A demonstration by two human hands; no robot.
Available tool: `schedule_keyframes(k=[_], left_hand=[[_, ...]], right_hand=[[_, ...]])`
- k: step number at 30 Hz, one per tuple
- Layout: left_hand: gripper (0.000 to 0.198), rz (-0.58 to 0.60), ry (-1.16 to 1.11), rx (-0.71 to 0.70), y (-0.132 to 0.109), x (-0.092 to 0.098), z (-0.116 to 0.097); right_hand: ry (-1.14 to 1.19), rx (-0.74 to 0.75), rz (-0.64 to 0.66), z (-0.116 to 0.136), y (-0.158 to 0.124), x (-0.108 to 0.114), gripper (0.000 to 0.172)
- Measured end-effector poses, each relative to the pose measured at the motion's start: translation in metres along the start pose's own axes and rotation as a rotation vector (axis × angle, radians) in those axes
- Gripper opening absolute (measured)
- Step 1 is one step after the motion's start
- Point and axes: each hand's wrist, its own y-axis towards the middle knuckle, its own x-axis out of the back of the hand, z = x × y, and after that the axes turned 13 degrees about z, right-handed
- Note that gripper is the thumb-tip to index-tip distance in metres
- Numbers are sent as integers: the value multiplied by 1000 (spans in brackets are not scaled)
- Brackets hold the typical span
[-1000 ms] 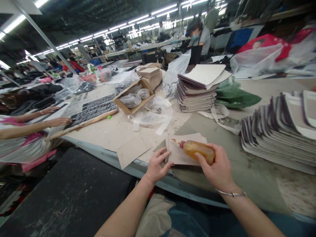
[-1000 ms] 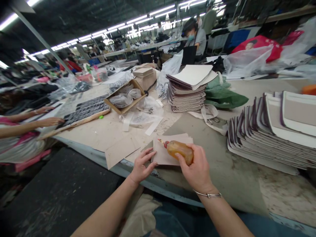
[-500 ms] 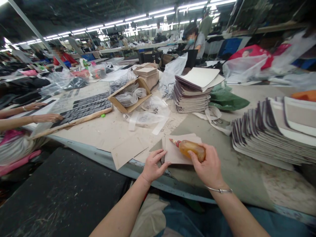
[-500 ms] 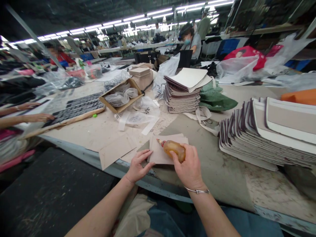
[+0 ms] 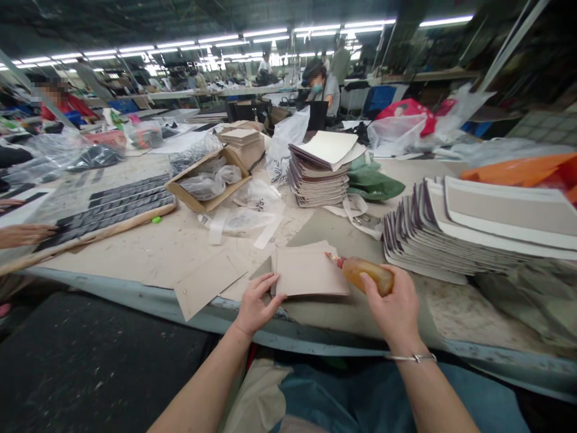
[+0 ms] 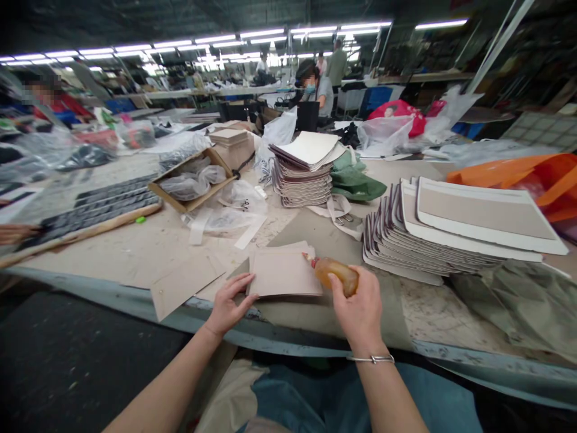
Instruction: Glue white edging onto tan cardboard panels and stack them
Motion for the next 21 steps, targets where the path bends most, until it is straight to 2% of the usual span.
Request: schedule_keyframes(k=[6, 11, 16, 21], left_hand=[[41, -2, 2, -9, 0, 0, -1], [46, -14, -55, -14, 0, 0, -5], [45, -33, -84, -12, -1, -1, -7], [44, -42, -85, -39, -1, 1, -6]], right_hand=[[-4, -45, -36, -11, 1, 6, 42], [41, -69, -37, -6, -3, 8, 46], [253, -111, 116, 16, -8, -3, 47], [293, -56, 223, 41, -2, -20, 42]])
